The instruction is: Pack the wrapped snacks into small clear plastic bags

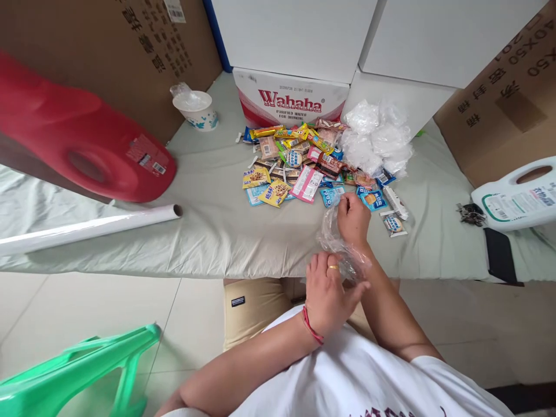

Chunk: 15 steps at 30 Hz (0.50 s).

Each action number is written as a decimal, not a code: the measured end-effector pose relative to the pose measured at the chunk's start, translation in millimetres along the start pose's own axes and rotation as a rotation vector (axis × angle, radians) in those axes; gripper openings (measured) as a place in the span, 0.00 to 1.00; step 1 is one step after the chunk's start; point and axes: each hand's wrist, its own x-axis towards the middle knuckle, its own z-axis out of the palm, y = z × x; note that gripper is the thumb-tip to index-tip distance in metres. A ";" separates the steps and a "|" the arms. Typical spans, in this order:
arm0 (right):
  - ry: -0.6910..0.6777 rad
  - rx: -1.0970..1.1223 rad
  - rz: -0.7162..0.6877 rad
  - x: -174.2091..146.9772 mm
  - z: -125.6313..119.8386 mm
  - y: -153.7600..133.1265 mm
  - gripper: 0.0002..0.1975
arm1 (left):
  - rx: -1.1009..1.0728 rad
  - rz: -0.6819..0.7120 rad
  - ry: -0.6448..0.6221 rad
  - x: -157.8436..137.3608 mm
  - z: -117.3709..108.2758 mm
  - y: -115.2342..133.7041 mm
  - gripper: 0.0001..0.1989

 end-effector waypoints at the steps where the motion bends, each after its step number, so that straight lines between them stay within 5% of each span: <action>1: 0.012 0.024 0.005 -0.4 -0.8 0.3 0.15 | -0.041 -0.059 -0.049 1.2 -0.1 -6.3 0.15; 5: -0.003 0.227 0.062 -3.1 -10.7 12.4 0.14 | -0.428 -0.410 -0.129 14.1 -18.8 -36.6 0.11; 9: -0.123 0.507 0.254 -6.3 -26.3 33.8 0.14 | -0.781 -0.728 0.082 25.4 -58.6 -56.8 0.20; 12: -0.035 0.515 0.284 -7.2 -33.6 39.3 0.15 | -0.789 -0.722 0.164 19.5 -75.2 -48.9 0.23; 15: 0.059 0.478 0.220 -7.1 -32.7 26.0 0.17 | -0.815 -0.646 -0.144 2.5 -65.2 -23.2 0.24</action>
